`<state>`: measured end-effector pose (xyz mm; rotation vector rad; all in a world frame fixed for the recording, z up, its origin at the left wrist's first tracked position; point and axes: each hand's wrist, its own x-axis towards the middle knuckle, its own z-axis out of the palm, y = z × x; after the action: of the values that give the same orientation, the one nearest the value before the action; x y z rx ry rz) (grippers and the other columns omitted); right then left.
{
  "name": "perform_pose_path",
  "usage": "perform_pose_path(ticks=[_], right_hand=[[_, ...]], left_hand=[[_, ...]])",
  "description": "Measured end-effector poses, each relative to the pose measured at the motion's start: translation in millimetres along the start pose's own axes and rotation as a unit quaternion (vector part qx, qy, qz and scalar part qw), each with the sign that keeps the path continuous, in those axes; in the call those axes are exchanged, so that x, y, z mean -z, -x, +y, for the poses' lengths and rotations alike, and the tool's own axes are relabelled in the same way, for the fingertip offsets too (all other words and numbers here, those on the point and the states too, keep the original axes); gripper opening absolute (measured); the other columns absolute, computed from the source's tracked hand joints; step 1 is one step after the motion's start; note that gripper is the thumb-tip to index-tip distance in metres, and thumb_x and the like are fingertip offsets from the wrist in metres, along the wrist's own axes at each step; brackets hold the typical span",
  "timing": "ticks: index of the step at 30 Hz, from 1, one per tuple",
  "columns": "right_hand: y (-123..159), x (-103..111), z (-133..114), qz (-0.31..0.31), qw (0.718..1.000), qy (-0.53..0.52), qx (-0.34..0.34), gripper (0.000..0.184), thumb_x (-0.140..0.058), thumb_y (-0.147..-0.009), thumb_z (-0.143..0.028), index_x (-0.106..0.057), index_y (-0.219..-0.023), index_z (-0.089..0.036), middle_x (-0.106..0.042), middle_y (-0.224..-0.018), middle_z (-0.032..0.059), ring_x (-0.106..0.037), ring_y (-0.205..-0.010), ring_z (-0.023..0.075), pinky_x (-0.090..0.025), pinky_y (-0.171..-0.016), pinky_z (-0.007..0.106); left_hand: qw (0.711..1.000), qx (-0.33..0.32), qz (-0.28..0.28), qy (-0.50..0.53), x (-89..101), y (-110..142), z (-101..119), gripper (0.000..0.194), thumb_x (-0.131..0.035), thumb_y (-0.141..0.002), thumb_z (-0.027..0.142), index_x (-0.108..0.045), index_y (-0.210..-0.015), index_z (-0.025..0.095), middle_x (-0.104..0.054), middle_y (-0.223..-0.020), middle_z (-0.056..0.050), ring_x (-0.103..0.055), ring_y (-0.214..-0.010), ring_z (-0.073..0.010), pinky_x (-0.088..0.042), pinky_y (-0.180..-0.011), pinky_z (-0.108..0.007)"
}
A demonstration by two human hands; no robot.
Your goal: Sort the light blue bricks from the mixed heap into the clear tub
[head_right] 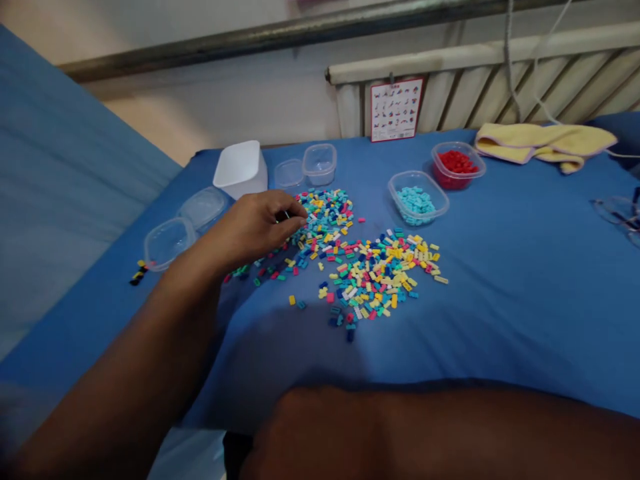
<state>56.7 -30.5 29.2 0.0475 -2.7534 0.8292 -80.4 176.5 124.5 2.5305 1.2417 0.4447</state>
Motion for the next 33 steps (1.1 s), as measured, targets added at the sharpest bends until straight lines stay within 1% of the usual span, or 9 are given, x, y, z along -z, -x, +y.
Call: perform_pose_path(ticks=[4,8,12,15,20,25,29,31,33], right_hand=[[-1,-22,-2,0.030,0.999,0.024,-0.004,0.013,-0.065,-0.111,-0.031,-0.078,-0.106,-0.032,-0.080,-0.091,-0.0041,-0.074,-0.082,0.0152,-0.047,-0.060,0.030],[-2,-32,-1,0.033,0.998,0.039,-0.023,0.015,-0.064,-0.112,-0.034,-0.078,-0.109,-0.033,-0.079,-0.084,-0.0039,-0.072,-0.076,0.0156,-0.047,-0.061,0.031],[-2,-33,-1,0.013,0.999,0.029,-0.011,0.010,-0.071,-0.108,-0.033,-0.079,-0.113,-0.036,-0.081,-0.087,-0.0051,-0.071,-0.074,0.0156,-0.043,-0.056,0.031],[-1,-33,-1,0.017,1.000,0.019,-0.012,0.010,-0.073,-0.107,-0.036,-0.079,-0.115,-0.036,-0.081,-0.090,-0.0048,-0.071,-0.076,0.0161,-0.044,-0.058,0.032],[-1,-32,0,0.015,1.000,0.002,-0.025,0.014,-0.069,-0.109,-0.031,-0.080,-0.116,-0.037,-0.081,-0.092,-0.0042,-0.073,-0.080,0.0156,-0.044,-0.059,0.031],[-2,-30,0,0.019,0.999,-0.007,-0.027,0.012,-0.071,-0.108,-0.030,-0.080,-0.111,-0.036,-0.081,-0.090,-0.0035,-0.074,-0.082,0.0155,-0.044,-0.059,0.030],[-3,-27,-1,0.008,1.000,-0.005,-0.026,0.013,-0.070,-0.109,-0.031,-0.081,-0.112,-0.036,-0.082,-0.092,-0.0033,-0.075,-0.082,0.0152,-0.042,-0.056,0.031],[-3,-24,-1,0.000,1.000,-0.006,-0.029,0.015,-0.069,-0.109,-0.029,-0.081,-0.114,-0.036,-0.082,-0.092,-0.0035,-0.074,-0.081,0.0149,-0.041,-0.055,0.031],[-4,-22,-2,-0.007,0.999,-0.009,-0.034,0.016,-0.069,-0.109,-0.028,-0.082,-0.113,-0.035,-0.082,-0.092,-0.0035,-0.073,-0.079,0.0147,-0.041,-0.055,0.031]], left_hand=[[0.999,0.023,-0.041,-0.002,5.0,23,-11,0.017,-0.065,-0.096,0.022,-0.080,-0.102,0.018,-0.077,-0.099,-0.004,-0.068,-0.085,-0.0181,-0.049,-0.078,-0.030],[0.996,-0.004,-0.085,-0.022,-5.9,31,-16,0.017,-0.064,-0.098,0.020,-0.080,-0.103,0.019,-0.076,-0.099,-0.003,-0.068,-0.089,-0.0192,-0.048,-0.078,-0.031],[0.994,-0.037,-0.088,-0.047,-23.2,30,-16,0.022,-0.061,-0.103,0.020,-0.081,-0.111,0.017,-0.078,-0.112,-0.007,-0.070,-0.103,-0.0238,-0.051,-0.088,-0.035],[0.993,-0.062,-0.087,-0.057,-31.7,32,-12,0.024,-0.060,-0.105,0.020,-0.080,-0.116,0.018,-0.077,-0.117,-0.007,-0.070,-0.110,-0.0254,-0.051,-0.092,-0.037],[0.985,-0.120,-0.121,0.017,-28.0,34,-6,0.019,-0.062,-0.107,0.023,-0.079,-0.114,0.020,-0.077,-0.114,-0.004,-0.070,-0.106,-0.0213,-0.052,-0.091,-0.034],[0.996,-0.073,-0.039,-0.044,-28.4,31,-13,0.024,-0.055,-0.111,0.025,-0.077,-0.117,0.017,-0.075,-0.115,-0.009,-0.069,-0.106,-0.0232,-0.052,-0.091,-0.036],[0.987,-0.101,-0.079,-0.093,-34.4,32,-9,0.030,-0.048,-0.112,0.024,-0.078,-0.111,0.017,-0.071,-0.113,-0.010,-0.067,-0.104,-0.0234,-0.052,-0.085,-0.036],[0.984,-0.127,-0.095,-0.075,-33.3,34,-5,0.029,-0.049,-0.111,0.023,-0.077,-0.109,0.017,-0.070,-0.111,-0.009,-0.066,-0.105,-0.0229,-0.052,-0.087,-0.035],[0.984,-0.150,-0.093,-0.038,-29.7,35,-4,0.027,-0.050,-0.111,0.023,-0.077,-0.111,0.018,-0.071,-0.111,-0.009,-0.066,-0.107,-0.0224,-0.053,-0.092,-0.035]])
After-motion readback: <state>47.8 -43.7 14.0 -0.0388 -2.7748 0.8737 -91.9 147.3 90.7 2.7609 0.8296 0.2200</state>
